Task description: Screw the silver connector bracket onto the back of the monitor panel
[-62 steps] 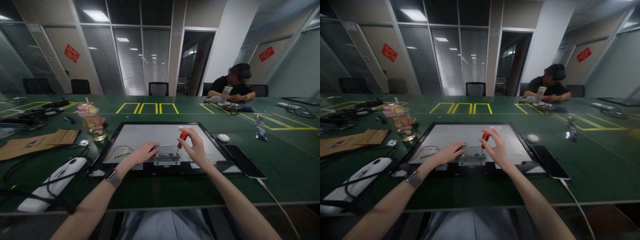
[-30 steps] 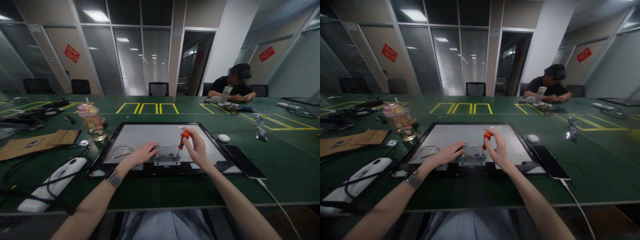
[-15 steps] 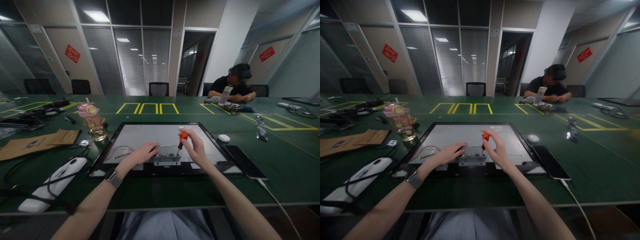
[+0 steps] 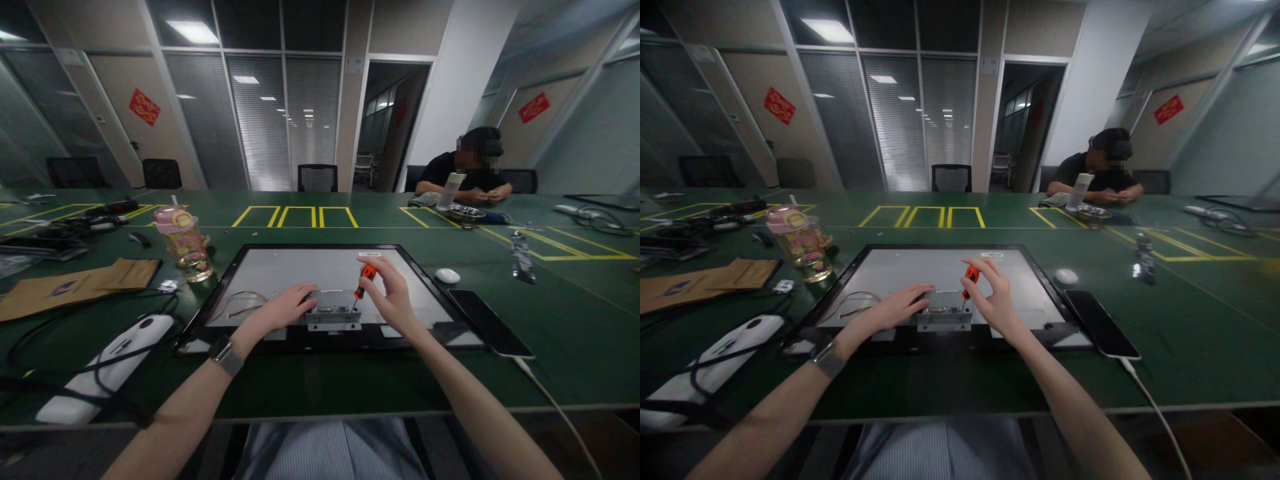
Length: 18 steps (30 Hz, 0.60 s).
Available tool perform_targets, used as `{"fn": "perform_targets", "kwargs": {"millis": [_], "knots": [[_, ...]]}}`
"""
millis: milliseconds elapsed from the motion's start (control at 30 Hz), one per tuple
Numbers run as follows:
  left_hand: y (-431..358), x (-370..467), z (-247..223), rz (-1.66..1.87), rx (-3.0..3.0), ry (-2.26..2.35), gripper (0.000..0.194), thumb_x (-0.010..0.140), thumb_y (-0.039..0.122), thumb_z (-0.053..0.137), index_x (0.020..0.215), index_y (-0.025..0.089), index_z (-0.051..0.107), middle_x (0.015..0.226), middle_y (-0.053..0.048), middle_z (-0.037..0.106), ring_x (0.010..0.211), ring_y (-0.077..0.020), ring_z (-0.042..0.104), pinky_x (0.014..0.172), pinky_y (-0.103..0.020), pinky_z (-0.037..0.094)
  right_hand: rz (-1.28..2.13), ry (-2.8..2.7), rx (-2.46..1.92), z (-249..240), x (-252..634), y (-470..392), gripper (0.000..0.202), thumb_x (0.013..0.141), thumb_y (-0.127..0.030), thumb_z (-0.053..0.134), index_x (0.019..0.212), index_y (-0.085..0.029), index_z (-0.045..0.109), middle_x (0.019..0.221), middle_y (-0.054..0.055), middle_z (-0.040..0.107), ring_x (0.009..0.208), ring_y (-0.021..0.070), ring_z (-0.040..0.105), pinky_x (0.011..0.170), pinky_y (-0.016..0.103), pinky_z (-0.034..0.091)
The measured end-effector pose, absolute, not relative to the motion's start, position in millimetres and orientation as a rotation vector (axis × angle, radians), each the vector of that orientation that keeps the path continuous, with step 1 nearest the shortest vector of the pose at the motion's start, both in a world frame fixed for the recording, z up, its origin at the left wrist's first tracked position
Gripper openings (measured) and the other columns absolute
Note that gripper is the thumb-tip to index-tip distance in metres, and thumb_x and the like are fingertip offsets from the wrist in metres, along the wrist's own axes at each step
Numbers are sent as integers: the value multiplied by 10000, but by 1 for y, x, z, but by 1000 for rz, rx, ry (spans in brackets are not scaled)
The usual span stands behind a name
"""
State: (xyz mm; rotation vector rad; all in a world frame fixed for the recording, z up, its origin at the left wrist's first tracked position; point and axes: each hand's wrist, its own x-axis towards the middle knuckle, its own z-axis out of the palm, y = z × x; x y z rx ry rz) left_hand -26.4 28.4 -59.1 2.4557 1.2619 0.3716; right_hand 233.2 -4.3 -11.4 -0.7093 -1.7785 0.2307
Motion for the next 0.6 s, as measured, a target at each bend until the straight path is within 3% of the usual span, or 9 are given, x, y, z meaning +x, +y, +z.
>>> {"fn": "perform_targets", "kwargs": {"millis": [200,367,600], "knots": [[29,-27,-59,366,2462,1261,495,1005,479,317,1369,176,462,1488,-99,455,1377,-211,403,1160,-351,270,225,-1714,-715,-15,230,-2,399,910,-222,566,1305,-258,525,959,59,637,880,214,623,848,412,494],[28,-27,-58,363,2448,1274,499,1004,483,317,1370,175,460,1483,-99,461,1373,-211,411,1157,-349,274,275,-1809,-668,-14,232,-5,338,955,-221,460,1285,-246,529,1031,82,666,902,214,638,847,414,506],[27,-27,-58,360,2447,1280,514,1002,492,317,1375,166,457,1491,-105,451,1376,-215,409,1163,-364,273,94,-1819,-726,-12,229,-3,408,873,-234,628,1271,-259,545,904,47,641,826,209,614,823,402,510]]}}
